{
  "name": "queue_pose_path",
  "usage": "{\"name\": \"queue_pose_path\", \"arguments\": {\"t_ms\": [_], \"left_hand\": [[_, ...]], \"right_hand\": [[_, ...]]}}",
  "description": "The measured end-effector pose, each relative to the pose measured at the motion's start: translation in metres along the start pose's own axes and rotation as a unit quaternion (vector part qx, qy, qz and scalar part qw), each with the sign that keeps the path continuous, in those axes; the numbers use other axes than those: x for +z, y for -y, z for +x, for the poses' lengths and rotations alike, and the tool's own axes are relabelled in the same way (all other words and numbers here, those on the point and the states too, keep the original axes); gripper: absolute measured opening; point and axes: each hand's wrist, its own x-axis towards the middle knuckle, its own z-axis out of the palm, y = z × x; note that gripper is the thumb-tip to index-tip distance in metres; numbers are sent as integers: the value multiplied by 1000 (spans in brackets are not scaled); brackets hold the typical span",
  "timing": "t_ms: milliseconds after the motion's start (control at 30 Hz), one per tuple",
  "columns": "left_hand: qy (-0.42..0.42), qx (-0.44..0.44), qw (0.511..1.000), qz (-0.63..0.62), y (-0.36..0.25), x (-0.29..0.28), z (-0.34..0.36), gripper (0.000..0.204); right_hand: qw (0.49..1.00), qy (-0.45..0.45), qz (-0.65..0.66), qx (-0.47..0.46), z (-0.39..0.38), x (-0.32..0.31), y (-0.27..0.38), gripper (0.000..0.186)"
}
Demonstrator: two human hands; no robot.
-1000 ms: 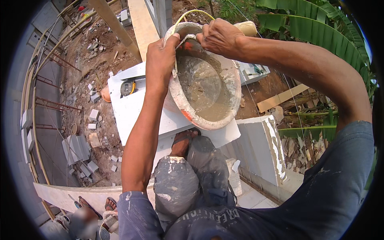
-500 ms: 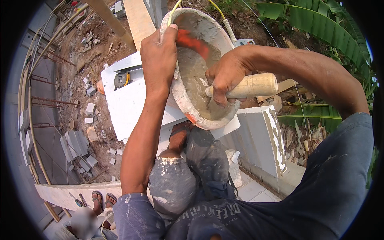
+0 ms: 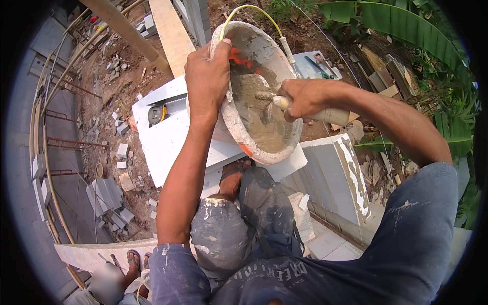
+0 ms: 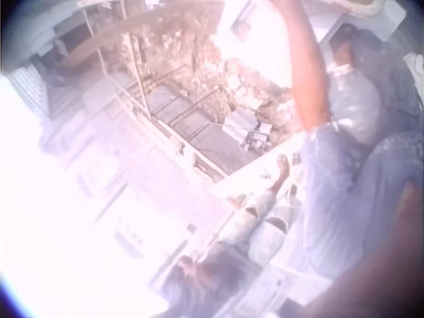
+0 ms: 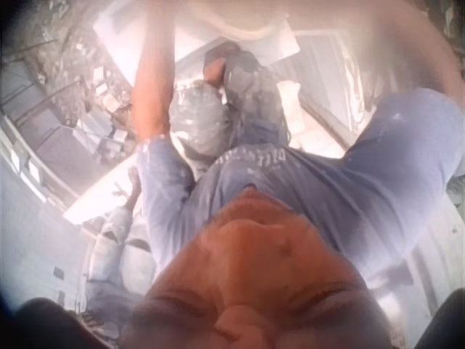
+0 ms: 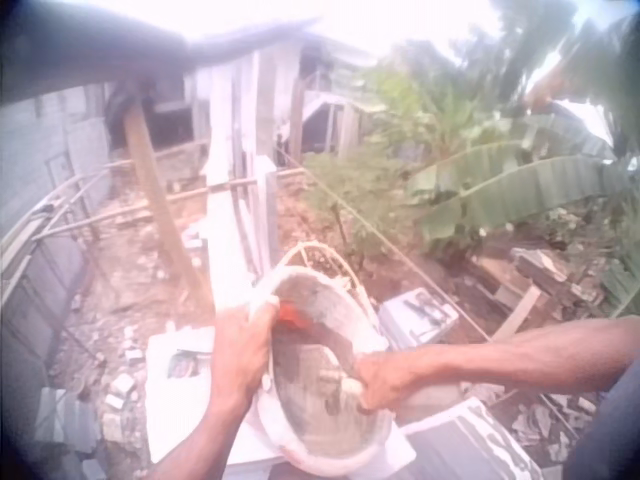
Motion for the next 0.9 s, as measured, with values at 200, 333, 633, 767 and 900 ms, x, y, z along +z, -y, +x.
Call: {"name": "queue_pose_path", "arguments": {"t_ms": [200,333,633,767,900], "left_hand": [[-2,2,1000,21,-7,-3,2,44],[-11,-8,1000,2,6,-4,5,42],[2,-7,1000,-12,4,0,7,44],[1,-15,999,-39,-1,-13,5,42],[1,9,1000,-11,4,-8,7,38]], "right_hand": [[997,11,-37,-64,13,26,1,35],[999,10,51,-13,-9,-1,1,38],[996,-46,-81,0,19,16,-10,32],[986,26,-158,-45,-8,13,18,32],[905,-229,-351,-79,2,-23,19,20]]}}
